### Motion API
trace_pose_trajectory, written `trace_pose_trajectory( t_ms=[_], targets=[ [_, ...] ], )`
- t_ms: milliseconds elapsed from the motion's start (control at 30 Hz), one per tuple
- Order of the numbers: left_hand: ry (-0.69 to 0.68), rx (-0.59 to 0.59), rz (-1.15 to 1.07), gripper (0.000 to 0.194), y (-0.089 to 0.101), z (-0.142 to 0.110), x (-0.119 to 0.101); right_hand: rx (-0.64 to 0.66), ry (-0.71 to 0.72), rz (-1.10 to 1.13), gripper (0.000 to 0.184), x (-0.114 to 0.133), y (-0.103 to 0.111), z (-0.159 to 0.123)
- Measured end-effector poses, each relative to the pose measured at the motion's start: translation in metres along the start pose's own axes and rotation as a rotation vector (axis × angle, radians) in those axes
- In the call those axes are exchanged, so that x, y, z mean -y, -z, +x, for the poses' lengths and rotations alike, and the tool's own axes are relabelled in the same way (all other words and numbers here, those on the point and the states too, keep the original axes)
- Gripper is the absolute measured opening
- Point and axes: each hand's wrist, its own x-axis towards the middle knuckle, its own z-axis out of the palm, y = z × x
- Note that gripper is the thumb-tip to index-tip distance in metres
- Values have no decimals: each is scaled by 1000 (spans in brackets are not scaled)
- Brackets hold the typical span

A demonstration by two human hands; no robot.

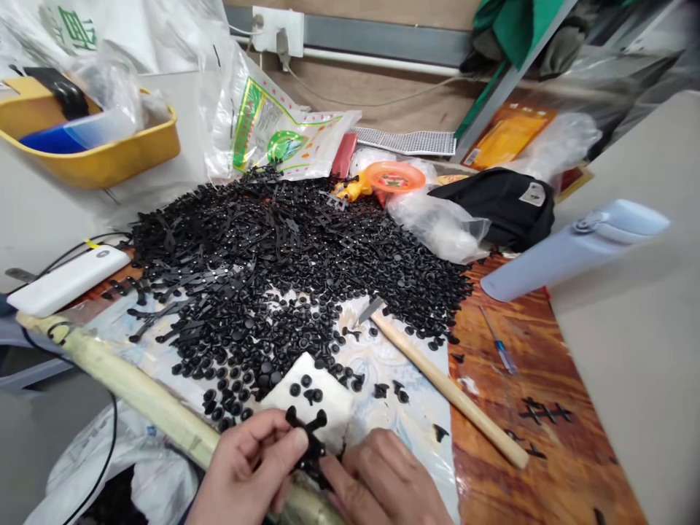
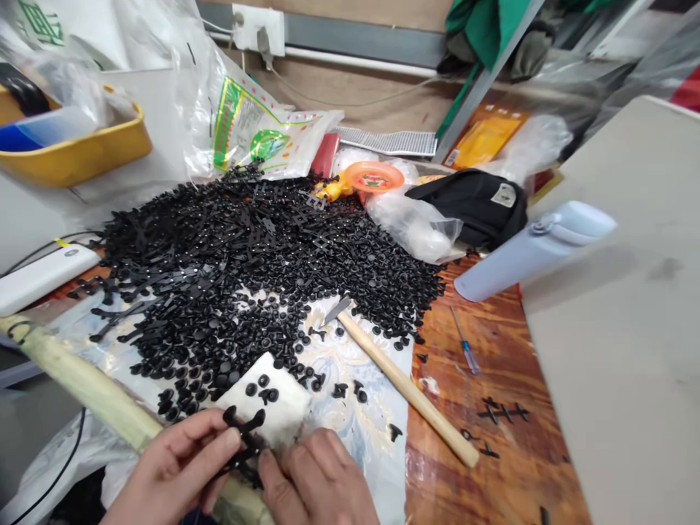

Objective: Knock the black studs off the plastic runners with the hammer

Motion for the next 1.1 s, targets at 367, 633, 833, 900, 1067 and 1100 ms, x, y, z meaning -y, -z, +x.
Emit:
trace_pose_trajectory(
  t_ms=[367,633,833,900,1067,1100],
  targets=[
    [-40,-61,130,53,15,0,14,100,-396,326,22,-22,6,19],
    [16,65,192,50,14,8,20,227,-435,109,7,-17,-27,49],
    [47,142,165,48,15,11,18,257,-567,146,16,-21,-25,62],
    [47,163,168,49,16,12,19,280,-620,146,16,-24,-24,66],
    [65,158,203,48,18,13,23,319,-738,106,20,-32,-23,75],
    [60,147,208,47,18,13,23,322,-754,102,20,-33,-22,76]
  ],
)
